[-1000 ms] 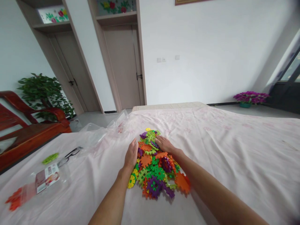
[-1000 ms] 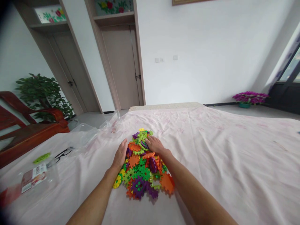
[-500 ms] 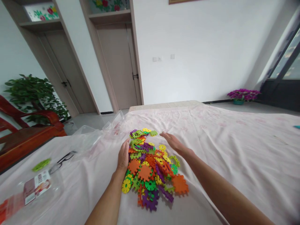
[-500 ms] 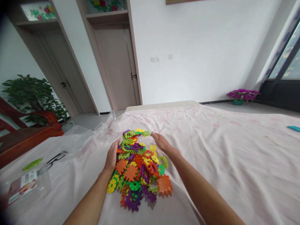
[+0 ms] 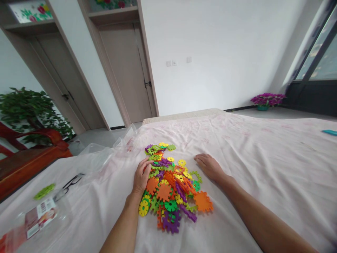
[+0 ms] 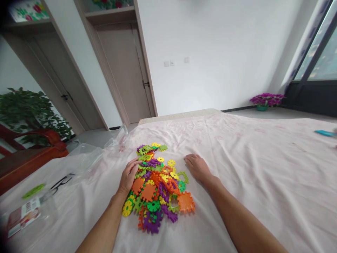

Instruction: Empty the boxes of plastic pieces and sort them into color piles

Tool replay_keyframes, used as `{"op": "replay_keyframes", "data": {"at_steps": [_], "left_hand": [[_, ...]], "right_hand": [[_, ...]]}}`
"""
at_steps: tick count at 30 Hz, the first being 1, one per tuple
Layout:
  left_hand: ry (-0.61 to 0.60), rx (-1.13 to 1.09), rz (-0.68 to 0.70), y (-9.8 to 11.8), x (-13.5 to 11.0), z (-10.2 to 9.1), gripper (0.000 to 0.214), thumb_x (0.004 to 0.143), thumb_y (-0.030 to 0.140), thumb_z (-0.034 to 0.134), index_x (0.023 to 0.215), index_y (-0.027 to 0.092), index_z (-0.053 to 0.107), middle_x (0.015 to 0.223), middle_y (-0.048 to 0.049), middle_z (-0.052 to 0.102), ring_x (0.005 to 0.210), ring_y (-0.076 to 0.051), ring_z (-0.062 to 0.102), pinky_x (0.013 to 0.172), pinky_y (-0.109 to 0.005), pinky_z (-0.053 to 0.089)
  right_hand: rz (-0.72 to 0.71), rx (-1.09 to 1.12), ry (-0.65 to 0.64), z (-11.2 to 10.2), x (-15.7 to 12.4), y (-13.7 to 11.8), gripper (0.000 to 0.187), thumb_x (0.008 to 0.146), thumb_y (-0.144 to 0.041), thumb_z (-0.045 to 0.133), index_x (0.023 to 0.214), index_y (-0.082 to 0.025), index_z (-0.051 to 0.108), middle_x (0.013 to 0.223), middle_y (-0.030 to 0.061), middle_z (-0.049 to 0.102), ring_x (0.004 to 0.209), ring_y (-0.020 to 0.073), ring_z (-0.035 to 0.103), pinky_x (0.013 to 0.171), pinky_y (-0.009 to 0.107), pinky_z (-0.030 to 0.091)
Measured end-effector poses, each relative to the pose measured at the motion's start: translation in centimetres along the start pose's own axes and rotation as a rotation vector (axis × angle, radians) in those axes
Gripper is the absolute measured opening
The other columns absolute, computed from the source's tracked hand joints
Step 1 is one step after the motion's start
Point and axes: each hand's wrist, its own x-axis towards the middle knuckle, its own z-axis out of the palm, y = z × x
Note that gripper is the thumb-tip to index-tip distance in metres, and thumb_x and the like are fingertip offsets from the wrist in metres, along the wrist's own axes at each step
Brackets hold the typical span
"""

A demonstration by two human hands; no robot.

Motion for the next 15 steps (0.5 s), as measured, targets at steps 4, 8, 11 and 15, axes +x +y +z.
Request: {"op": "replay_keyframes", "data": {"at_steps": [4,8,11,15], "left_hand": [[-0.001,0.003,0.000,-0.12,0.06,0.06,0.035,0.093,0.040,0.043,0.108,0.023,0.070,0.135,-0.0061,0.057,0.131,-0.022,0.048,0.114,-0.038,0.035],[0.004,0.000,-0.006,0.04,0.10,0.10,0.035,0.093,0.039,0.043,0.108,0.022,0.070,0.135,-0.0061,0.057,0.130,-0.022,0.049,0.114,-0.037,0.035],[0.001,-0.003,-0.012,0.19,0.09,0.10,0.035,0.093,0.038,0.043,0.108,0.022,0.070,0.134,-0.0064,0.057,0.131,-0.022,0.048,0.115,-0.038,0.035],[0.002,-0.009,-0.016,0.11,0.02,0.09,0.035,0.094,0.039,0.043,0.108,0.022,0.070,0.135,-0.0066,0.057,0.131,-0.022,0.048,0.115,-0.039,0.034]], "right_hand": [[0.007,-0.017,-0.007,-0.17,0.09,0.04,0.041,0.099,-0.039,0.035,0.106,-0.023,0.072,0.115,0.0081,0.069,0.107,0.0230,0.061,0.099,0.036,0.043],[-0.002,-0.020,-0.009,-0.25,0.02,-0.06,0.041,0.099,-0.039,0.034,0.106,-0.023,0.072,0.116,0.0082,0.069,0.106,0.0228,0.061,0.098,0.035,0.043],[-0.013,-0.020,-0.016,-0.30,-0.02,-0.15,0.041,0.099,-0.039,0.034,0.106,-0.022,0.072,0.116,0.0087,0.069,0.107,0.0231,0.060,0.098,0.035,0.043],[-0.015,-0.010,-0.010,-0.29,-0.04,-0.20,0.042,0.099,-0.040,0.034,0.106,-0.023,0.072,0.116,0.0081,0.069,0.105,0.0232,0.061,0.098,0.036,0.043]]}}
